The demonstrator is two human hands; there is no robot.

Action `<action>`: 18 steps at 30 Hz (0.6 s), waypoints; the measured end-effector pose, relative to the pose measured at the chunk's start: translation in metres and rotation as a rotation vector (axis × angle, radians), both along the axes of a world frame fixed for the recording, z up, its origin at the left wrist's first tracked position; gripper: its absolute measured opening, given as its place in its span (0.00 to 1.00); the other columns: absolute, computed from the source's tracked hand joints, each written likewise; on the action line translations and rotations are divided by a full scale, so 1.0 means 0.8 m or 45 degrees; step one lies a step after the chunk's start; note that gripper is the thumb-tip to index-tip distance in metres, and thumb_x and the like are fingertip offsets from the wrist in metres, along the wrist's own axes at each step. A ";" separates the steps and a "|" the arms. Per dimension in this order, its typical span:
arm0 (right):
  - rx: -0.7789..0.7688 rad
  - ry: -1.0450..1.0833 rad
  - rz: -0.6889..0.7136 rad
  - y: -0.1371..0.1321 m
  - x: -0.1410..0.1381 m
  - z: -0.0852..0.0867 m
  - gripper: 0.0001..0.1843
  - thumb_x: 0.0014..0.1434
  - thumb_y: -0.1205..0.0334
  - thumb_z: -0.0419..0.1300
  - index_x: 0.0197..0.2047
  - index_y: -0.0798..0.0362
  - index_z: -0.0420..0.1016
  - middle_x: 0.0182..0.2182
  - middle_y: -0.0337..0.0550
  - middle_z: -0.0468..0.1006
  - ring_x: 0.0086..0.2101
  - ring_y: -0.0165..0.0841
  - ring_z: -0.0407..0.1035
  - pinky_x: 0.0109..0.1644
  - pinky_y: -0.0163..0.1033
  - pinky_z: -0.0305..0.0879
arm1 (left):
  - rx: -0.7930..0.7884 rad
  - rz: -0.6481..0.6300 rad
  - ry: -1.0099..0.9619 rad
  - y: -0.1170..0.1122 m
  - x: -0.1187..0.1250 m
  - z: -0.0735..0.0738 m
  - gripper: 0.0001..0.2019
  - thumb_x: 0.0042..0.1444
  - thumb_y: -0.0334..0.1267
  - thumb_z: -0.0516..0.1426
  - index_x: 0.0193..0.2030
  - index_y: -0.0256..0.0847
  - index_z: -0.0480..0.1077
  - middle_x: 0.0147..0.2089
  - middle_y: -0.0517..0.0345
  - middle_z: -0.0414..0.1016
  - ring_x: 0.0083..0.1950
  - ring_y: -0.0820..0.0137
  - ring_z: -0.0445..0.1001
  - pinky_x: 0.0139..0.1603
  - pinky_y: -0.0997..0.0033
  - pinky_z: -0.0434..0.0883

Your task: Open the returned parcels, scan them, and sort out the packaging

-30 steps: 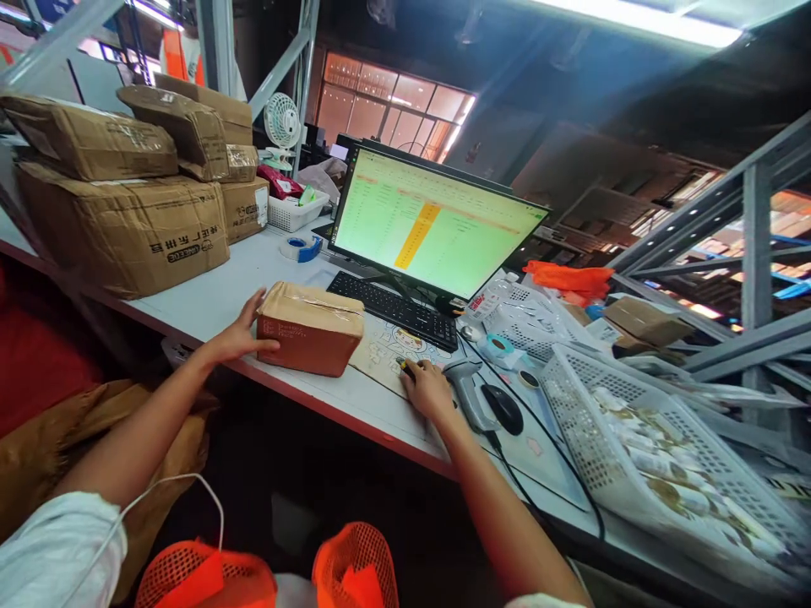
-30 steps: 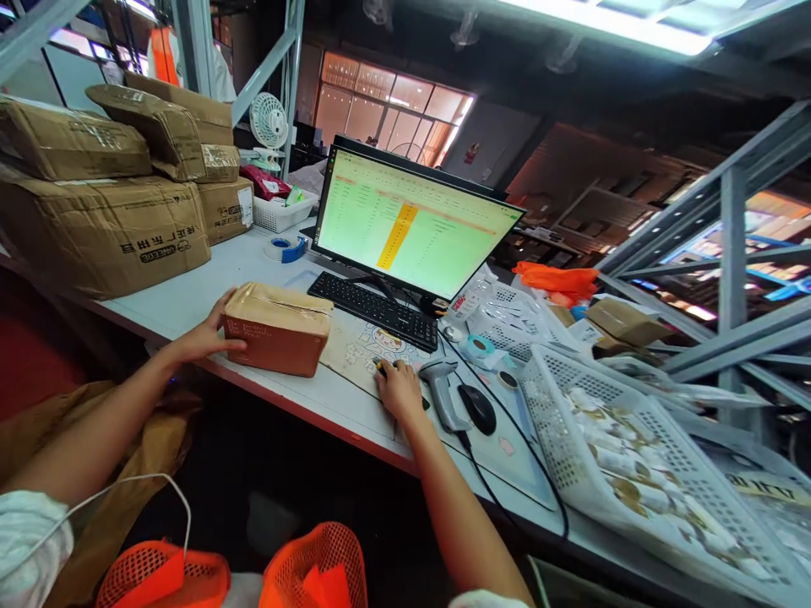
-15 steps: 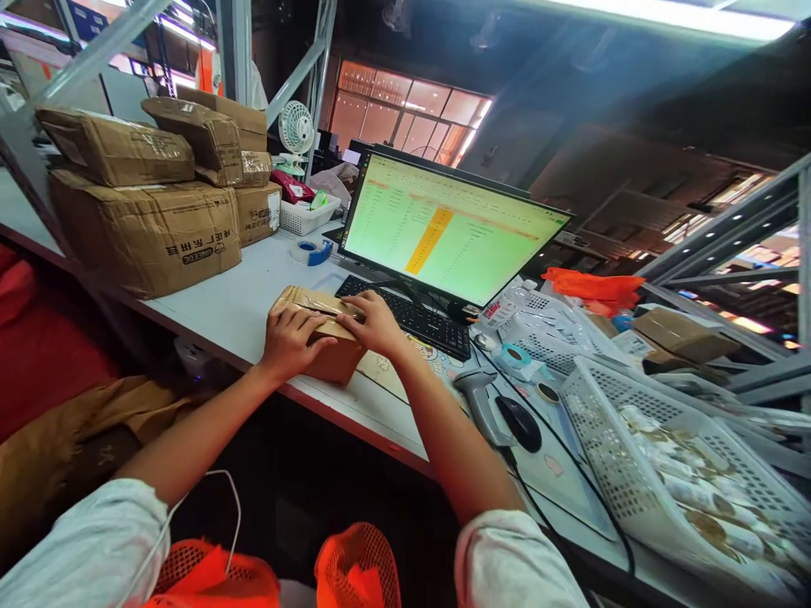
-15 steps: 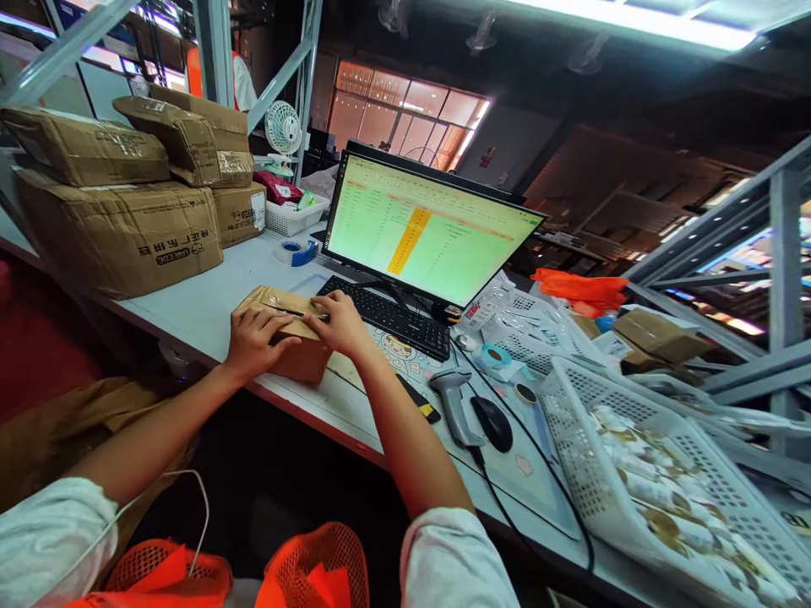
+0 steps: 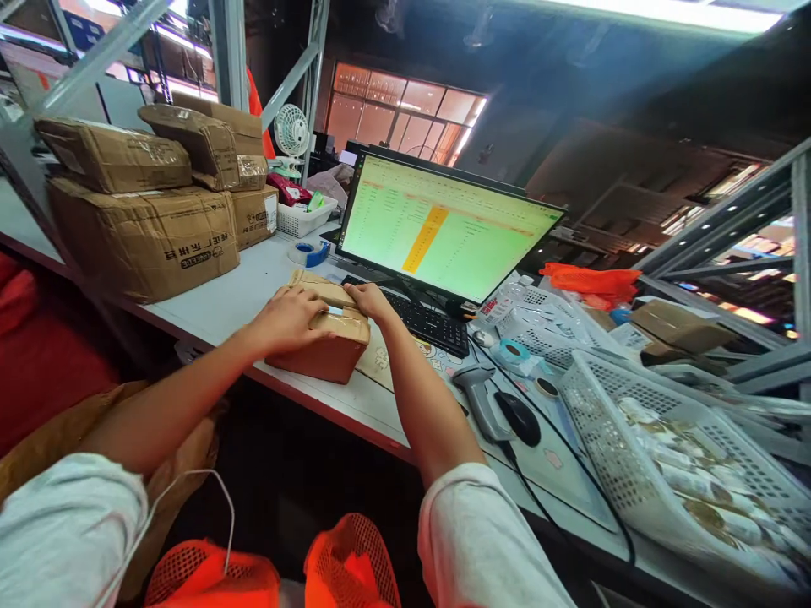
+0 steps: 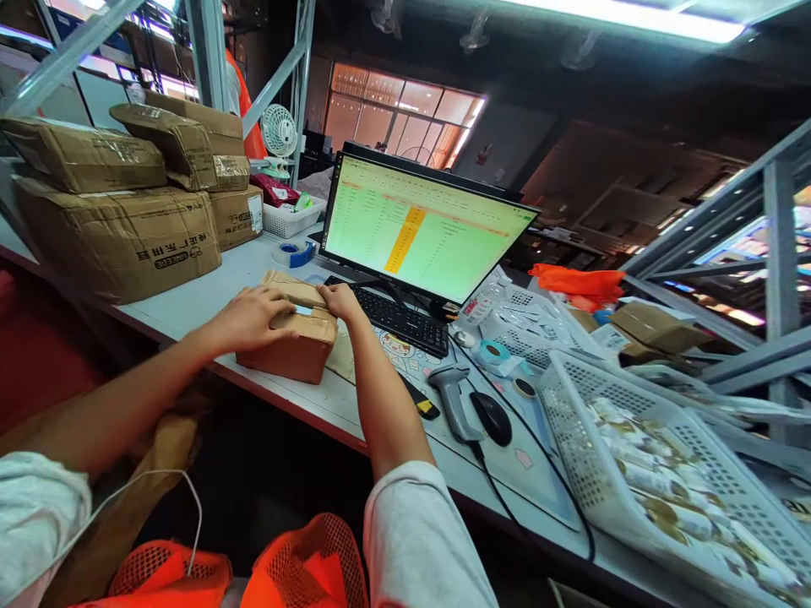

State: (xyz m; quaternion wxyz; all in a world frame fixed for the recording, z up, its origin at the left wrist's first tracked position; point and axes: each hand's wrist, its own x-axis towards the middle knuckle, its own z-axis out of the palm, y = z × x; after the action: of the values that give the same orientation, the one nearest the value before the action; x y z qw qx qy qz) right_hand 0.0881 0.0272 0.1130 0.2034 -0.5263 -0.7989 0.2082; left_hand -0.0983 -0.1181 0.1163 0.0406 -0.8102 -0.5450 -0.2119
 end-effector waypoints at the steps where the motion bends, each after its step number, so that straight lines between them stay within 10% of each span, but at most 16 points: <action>1: 0.003 -0.003 -0.005 0.000 0.000 0.000 0.27 0.69 0.48 0.51 0.23 0.56 0.69 0.19 0.36 0.59 0.26 0.29 0.55 0.33 0.36 0.50 | -0.132 -0.028 0.052 0.010 -0.003 0.016 0.24 0.58 0.58 0.62 0.53 0.43 0.76 0.56 0.47 0.76 0.58 0.51 0.72 0.56 0.55 0.68; 5: 0.010 -0.019 -0.047 -0.003 0.000 0.002 0.26 0.68 0.50 0.52 0.24 0.57 0.71 0.19 0.38 0.62 0.27 0.30 0.57 0.33 0.35 0.51 | -0.103 0.024 0.205 0.006 0.014 0.041 0.23 0.51 0.50 0.68 0.50 0.41 0.73 0.53 0.45 0.76 0.55 0.50 0.72 0.51 0.57 0.70; 9: 0.037 -0.005 -0.058 -0.002 0.000 0.000 0.26 0.69 0.49 0.52 0.25 0.57 0.73 0.21 0.40 0.66 0.28 0.31 0.60 0.34 0.35 0.52 | 0.299 0.214 0.246 -0.064 0.051 -0.017 0.09 0.58 0.29 0.59 0.46 0.37 0.72 0.45 0.41 0.74 0.49 0.49 0.72 0.49 0.51 0.71; 13: 0.058 0.018 -0.061 0.001 -0.001 -0.005 0.26 0.69 0.50 0.53 0.24 0.56 0.72 0.22 0.42 0.68 0.28 0.32 0.59 0.35 0.36 0.51 | 0.258 0.096 0.155 -0.109 0.045 -0.059 0.11 0.64 0.44 0.59 0.45 0.37 0.72 0.50 0.38 0.74 0.55 0.47 0.71 0.45 0.53 0.73; 18: 0.087 0.082 -0.054 -0.005 0.000 -0.006 0.26 0.69 0.51 0.53 0.22 0.54 0.69 0.22 0.41 0.68 0.29 0.31 0.58 0.36 0.37 0.49 | -0.100 -0.169 -0.081 -0.042 -0.001 0.016 0.16 0.69 0.44 0.52 0.58 0.44 0.71 0.50 0.52 0.79 0.47 0.61 0.77 0.50 0.62 0.72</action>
State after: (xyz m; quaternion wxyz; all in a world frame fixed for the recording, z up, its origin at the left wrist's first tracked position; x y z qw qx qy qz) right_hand 0.0880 0.0235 0.1080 0.2512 -0.5291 -0.7871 0.1934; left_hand -0.0991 -0.1521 0.1293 -0.0229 -0.8383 -0.4990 -0.2183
